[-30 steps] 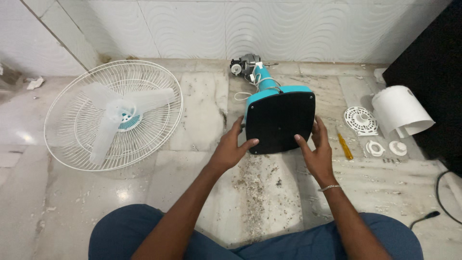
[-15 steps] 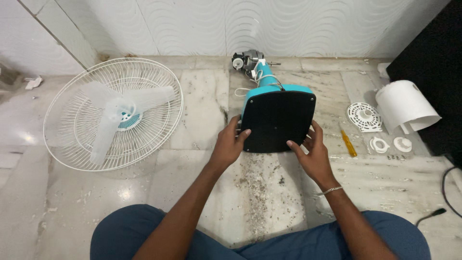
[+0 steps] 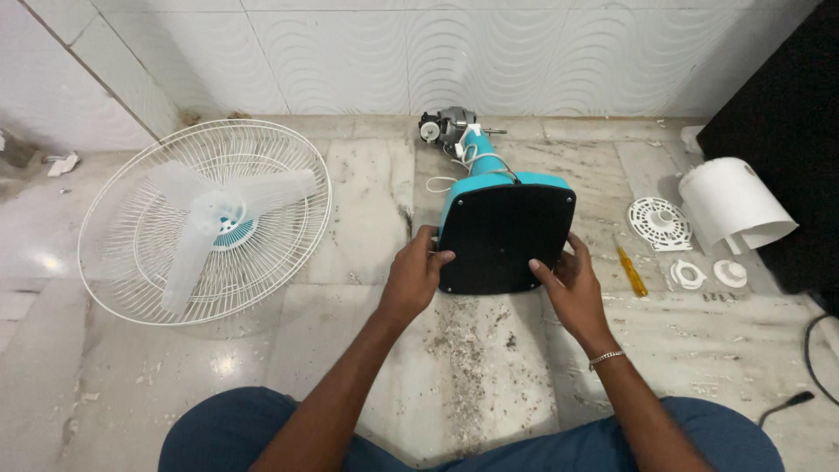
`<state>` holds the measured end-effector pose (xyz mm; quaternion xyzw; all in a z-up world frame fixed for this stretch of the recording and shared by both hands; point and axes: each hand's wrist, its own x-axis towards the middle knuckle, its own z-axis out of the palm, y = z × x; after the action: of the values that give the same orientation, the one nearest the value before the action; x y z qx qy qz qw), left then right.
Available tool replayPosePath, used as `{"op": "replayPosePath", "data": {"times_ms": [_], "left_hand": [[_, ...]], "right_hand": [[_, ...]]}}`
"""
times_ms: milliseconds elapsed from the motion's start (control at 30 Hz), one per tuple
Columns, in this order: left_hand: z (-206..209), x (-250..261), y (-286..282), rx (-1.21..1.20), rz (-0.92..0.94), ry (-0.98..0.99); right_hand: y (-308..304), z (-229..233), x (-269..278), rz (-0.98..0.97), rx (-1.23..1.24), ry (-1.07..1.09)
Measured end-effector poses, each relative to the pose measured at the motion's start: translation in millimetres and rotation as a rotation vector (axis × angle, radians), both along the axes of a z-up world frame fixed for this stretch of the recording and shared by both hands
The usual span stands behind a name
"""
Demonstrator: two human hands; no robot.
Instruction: The person uses a screwdriver to remove screws from the base of a disassembled electric fan. They unscrew multiple fasteners, place them aside, and lift the base cover to expose the motor and internal components.
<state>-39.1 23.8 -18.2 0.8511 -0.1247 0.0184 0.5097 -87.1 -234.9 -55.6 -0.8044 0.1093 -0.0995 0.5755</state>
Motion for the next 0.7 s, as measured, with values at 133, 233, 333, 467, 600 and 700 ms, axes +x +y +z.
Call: {"op": "replayPosePath", "data": {"times_ms": [133, 233, 333, 467, 600, 700], "left_hand": [[-22, 3, -1, 0.013, 0.006, 0.057], [-39, 13, -3, -0.061, -0.018, 0.092], [-47, 17, 0, -0.123, -0.062, 0.182], [-34, 14, 1, -0.211, -0.065, 0.24], [-10, 20, 3, -0.309, 0.112, 0.321], [-3, 22, 7, -0.39, 0.121, 0.1]], "right_hand": [[3, -14, 7, 0.061, 0.029, 0.061], [-3, -14, 12, -0.009, 0.006, 0.125], [-8, -10, 10, -0.061, -0.027, 0.033], [-9, 5, 9, -0.083, -0.17, -0.142], [-8, 26, 8, -0.079, -0.306, -0.345], [-5, 39, 9, -0.062, -0.242, -0.394]]}}
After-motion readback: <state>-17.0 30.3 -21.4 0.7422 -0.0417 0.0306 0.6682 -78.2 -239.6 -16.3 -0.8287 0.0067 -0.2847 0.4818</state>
